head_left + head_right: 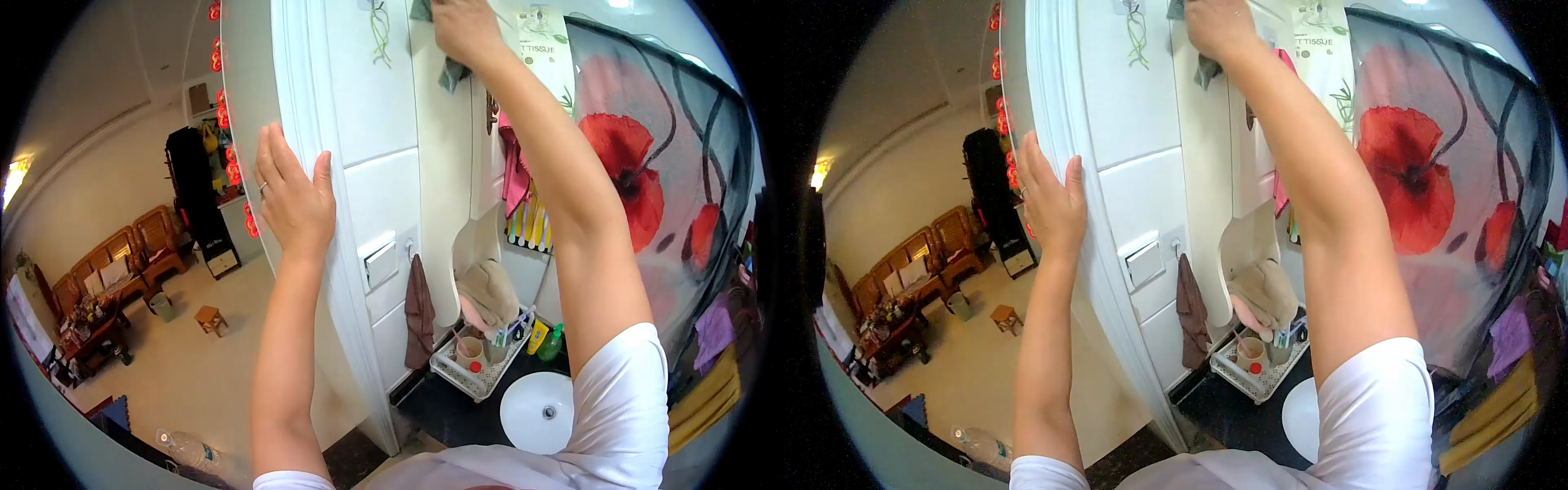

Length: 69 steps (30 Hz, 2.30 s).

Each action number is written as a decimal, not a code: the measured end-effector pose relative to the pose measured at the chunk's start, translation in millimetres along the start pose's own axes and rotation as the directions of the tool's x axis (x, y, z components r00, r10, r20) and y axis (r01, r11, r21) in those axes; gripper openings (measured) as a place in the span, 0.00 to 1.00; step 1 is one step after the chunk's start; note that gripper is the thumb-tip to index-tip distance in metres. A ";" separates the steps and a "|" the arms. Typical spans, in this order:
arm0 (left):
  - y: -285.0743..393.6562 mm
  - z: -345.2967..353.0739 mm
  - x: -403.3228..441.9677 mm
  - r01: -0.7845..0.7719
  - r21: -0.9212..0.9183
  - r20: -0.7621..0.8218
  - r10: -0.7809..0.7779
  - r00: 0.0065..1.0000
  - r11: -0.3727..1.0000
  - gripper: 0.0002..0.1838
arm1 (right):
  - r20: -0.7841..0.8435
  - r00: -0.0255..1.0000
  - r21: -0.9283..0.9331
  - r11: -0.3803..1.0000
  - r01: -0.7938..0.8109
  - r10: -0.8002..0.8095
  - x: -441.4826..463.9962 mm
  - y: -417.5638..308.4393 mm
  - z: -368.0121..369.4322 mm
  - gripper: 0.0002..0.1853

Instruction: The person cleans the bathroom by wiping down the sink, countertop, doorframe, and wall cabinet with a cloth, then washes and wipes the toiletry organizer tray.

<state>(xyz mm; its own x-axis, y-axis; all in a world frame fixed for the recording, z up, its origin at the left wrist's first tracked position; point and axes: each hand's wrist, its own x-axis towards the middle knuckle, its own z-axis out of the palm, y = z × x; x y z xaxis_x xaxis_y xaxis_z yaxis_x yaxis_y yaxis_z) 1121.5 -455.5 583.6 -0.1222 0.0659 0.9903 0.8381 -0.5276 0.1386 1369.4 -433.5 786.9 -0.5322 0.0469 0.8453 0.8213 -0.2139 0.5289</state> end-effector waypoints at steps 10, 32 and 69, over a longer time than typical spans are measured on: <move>-1.4 -0.3 -0.9 -0.023 -0.042 -0.042 0.021 0.999 0.999 0.36 | 0.306 0.877 0.263 0.918 0.296 -0.370 -161.9 -87.0 -27.7 0.23; -14.1 11.5 -0.6 -0.132 -0.061 -0.131 0.123 0.984 0.989 0.36 | 0.266 0.770 0.487 0.770 0.412 -0.580 -257.5 -105.0 -49.2 0.18; 43.5 -42.2 -88.2 -0.195 -0.183 0.066 0.210 0.975 0.964 0.42 | 0.805 0.512 0.583 -0.560 -0.589 0.300 -289.1 -191.9 -128.2 0.15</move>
<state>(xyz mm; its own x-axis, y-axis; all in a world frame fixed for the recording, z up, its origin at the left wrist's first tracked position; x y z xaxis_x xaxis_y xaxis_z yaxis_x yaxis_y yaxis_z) 1146.4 -520.0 501.9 0.0923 0.0095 0.9957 0.7343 -0.6761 -0.0616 1339.3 -531.1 431.4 0.1392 0.7455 0.6518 -0.0262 0.6608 -0.7501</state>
